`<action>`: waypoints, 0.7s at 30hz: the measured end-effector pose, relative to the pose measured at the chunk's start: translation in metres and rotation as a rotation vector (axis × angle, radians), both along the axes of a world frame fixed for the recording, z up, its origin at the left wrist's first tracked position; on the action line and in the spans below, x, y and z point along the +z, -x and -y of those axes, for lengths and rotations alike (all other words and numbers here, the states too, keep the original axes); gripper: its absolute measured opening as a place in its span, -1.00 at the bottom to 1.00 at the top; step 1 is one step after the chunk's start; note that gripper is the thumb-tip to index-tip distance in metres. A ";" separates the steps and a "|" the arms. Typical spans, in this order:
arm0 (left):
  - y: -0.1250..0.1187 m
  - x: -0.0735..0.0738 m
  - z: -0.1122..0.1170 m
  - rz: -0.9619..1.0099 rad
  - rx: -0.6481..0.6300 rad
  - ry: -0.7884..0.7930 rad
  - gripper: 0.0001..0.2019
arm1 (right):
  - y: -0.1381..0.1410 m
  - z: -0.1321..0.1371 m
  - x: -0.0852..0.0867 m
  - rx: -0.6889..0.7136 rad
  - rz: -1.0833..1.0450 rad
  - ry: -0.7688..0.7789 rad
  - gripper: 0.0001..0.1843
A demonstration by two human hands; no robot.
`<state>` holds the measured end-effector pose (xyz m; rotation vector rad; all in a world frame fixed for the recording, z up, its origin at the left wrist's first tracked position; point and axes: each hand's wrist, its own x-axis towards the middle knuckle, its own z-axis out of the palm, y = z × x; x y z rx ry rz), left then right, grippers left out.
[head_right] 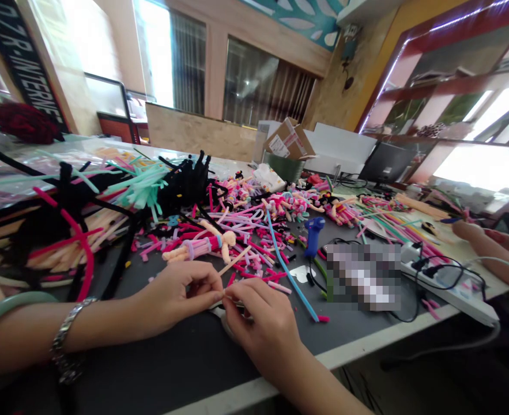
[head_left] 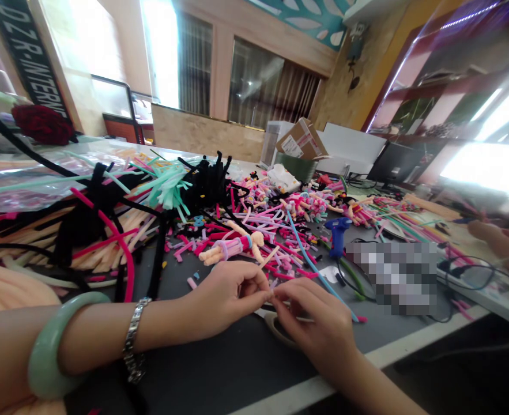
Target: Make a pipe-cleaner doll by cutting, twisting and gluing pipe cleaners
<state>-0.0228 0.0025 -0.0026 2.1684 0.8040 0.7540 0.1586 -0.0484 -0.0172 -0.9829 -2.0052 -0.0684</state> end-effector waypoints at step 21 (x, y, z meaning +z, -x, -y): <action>0.000 -0.001 -0.001 0.019 0.025 0.076 -0.75 | -0.003 -0.001 0.006 -0.071 -0.195 0.305 -0.92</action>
